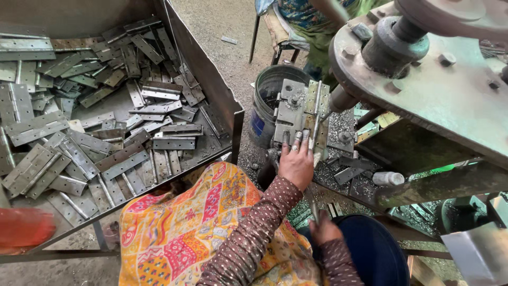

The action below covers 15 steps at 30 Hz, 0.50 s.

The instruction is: The person repeatedly picks metal brackets from a bin, places them into a jig on a punching machine, and operates the lever to punch holes. The processed brackets are then returned to the bin.

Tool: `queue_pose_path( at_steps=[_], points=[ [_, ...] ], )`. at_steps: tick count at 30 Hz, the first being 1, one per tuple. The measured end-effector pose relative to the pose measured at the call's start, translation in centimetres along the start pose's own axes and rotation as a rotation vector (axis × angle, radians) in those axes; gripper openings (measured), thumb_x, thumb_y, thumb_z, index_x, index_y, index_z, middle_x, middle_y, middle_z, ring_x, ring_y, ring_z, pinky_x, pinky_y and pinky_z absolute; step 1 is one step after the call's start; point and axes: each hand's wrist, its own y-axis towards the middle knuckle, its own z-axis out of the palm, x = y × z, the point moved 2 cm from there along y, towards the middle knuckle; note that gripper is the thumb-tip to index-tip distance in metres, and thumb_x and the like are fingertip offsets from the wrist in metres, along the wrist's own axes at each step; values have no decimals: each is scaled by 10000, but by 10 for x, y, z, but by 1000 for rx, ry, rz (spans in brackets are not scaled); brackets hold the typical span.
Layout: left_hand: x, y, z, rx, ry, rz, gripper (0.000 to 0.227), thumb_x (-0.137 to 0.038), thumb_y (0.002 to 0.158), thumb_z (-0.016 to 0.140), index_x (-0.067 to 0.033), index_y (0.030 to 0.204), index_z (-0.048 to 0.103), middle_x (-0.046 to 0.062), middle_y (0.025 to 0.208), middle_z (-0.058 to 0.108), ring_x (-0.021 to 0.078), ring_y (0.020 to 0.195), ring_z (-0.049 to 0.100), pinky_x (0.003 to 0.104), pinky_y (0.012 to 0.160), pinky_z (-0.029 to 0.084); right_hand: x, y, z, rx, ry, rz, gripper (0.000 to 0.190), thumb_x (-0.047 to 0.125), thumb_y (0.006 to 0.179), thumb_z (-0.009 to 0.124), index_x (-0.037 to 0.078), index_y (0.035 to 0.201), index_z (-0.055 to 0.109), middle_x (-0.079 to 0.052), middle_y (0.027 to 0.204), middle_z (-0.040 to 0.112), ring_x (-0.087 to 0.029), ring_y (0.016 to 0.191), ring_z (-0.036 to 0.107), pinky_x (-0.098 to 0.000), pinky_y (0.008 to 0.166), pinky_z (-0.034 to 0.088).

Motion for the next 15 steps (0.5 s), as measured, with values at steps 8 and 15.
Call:
queue_pose_path(
  at_steps=[8,15],
  points=[
    [-5,-2,-7,-109,81,-3,275,-182,939,541,-42,1108,708,183,1406,591,324,1302,558,566,1169,291,-24,26,1,106,-113,-32,579,511,845,666,71,1190,516,-237,923,715,-412,854,715,-497,768,573],
    [-4,33,39,102,30,-48,276,-172,1005,530,-55,1169,718,191,1407,605,252,898,690,480,1124,377,-14,40,-47,177,-133,-5,540,556,864,646,91,1134,596,-179,902,749,-347,815,757,-448,756,604]
  ],
)
